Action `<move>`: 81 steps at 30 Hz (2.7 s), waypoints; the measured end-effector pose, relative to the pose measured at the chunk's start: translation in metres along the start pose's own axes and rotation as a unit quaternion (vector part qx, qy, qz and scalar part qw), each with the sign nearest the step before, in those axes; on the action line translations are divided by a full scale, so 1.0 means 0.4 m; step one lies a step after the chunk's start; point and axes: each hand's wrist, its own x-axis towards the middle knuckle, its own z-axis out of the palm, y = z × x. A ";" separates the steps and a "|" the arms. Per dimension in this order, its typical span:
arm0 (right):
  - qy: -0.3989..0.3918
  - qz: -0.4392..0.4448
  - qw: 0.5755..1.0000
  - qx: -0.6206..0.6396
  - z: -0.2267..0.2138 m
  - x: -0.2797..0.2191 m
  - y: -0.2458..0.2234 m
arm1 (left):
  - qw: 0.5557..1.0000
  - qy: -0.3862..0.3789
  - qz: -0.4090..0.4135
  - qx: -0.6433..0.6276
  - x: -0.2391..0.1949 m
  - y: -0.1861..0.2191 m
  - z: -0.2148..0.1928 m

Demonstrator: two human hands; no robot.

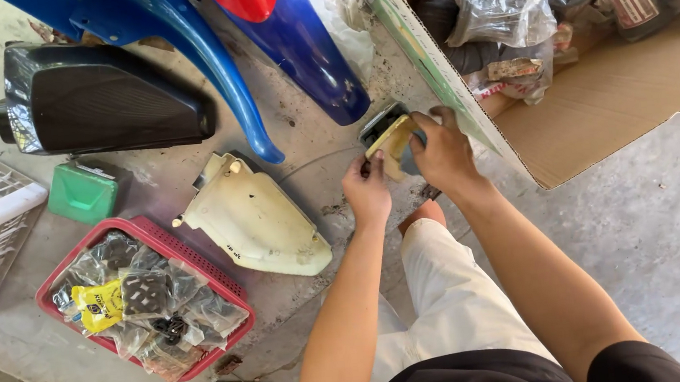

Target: The person cleans small black mechanical parts using a green abrasive pad and a blue cloth. They wipe the parts individually and place them into a white plastic container on the table.

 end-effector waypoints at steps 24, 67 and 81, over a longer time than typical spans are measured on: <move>0.046 0.003 0.999 0.027 0.079 0.059 0.039 | 0.990 0.009 0.025 -0.136 0.078 -0.070 0.039; -0.184 -0.030 0.891 0.413 0.010 -0.155 -0.186 | 0.968 -0.007 -0.006 -0.252 -0.011 0.085 -0.265; -0.255 -0.157 0.910 0.286 0.103 -0.154 -0.474 | 0.959 0.040 0.050 -0.276 -0.075 0.136 -0.567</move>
